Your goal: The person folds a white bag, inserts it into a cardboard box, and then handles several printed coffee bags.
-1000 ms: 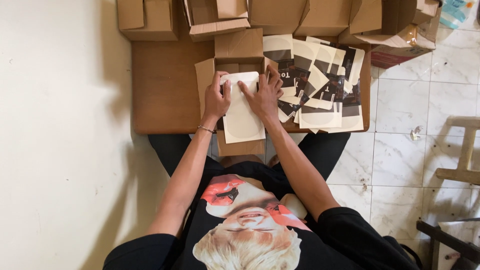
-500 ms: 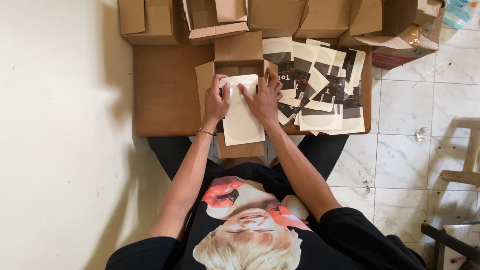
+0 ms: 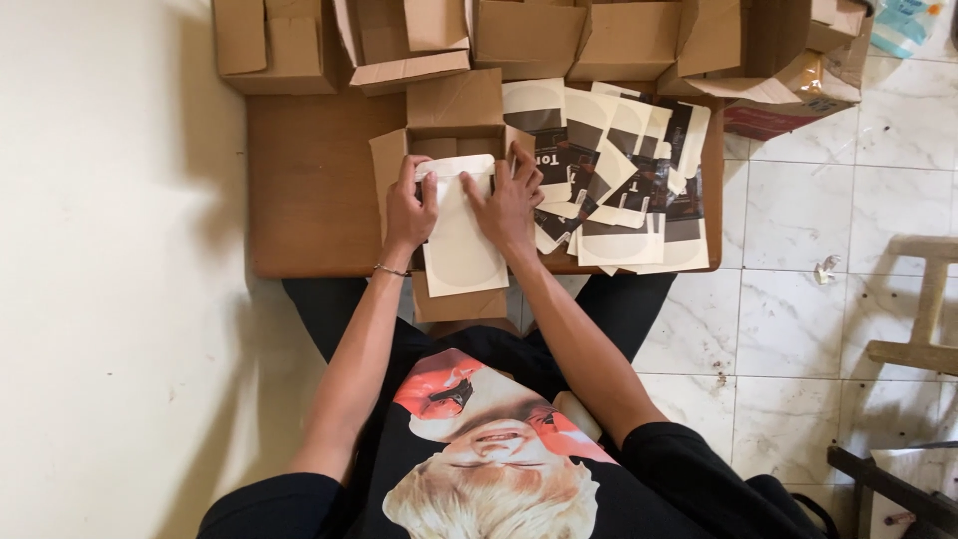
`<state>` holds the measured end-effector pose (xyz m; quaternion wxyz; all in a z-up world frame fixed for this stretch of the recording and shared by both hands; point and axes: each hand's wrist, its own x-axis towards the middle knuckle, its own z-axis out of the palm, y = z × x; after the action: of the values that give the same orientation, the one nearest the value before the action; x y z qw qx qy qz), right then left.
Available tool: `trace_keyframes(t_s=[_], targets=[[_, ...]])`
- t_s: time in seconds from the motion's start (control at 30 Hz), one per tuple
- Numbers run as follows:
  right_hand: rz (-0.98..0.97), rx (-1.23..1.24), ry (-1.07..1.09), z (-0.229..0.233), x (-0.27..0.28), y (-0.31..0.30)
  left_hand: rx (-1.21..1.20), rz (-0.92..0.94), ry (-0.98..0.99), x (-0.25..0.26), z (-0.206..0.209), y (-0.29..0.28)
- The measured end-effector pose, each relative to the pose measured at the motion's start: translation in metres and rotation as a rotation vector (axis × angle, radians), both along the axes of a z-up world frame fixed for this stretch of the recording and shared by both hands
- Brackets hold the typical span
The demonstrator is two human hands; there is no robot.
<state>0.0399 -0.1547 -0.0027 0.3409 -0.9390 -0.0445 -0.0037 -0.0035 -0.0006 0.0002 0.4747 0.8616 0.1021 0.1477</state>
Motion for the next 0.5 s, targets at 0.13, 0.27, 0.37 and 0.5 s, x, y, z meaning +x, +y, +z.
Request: trace_keyframes(t_s=[0.13,0.27,0.37,0.5], targets=[[-0.011,-0.013,-0.047,-0.010,0.002,-0.002,-0.006,-0.012,-0.004,0.001,0.006,-0.001],[-0.064,-0.002,-0.056,-0.023,0.004,0.001,-0.015,-0.016,0.004,0.002,0.002,0.001],[-0.067,0.007,-0.066,-0.025,0.003,0.001,-0.022,-0.020,0.005,0.000,0.002,0.000],[-0.028,0.017,-0.041,-0.018,0.005,-0.001,-0.022,-0.016,0.013,0.000,0.001,0.001]])
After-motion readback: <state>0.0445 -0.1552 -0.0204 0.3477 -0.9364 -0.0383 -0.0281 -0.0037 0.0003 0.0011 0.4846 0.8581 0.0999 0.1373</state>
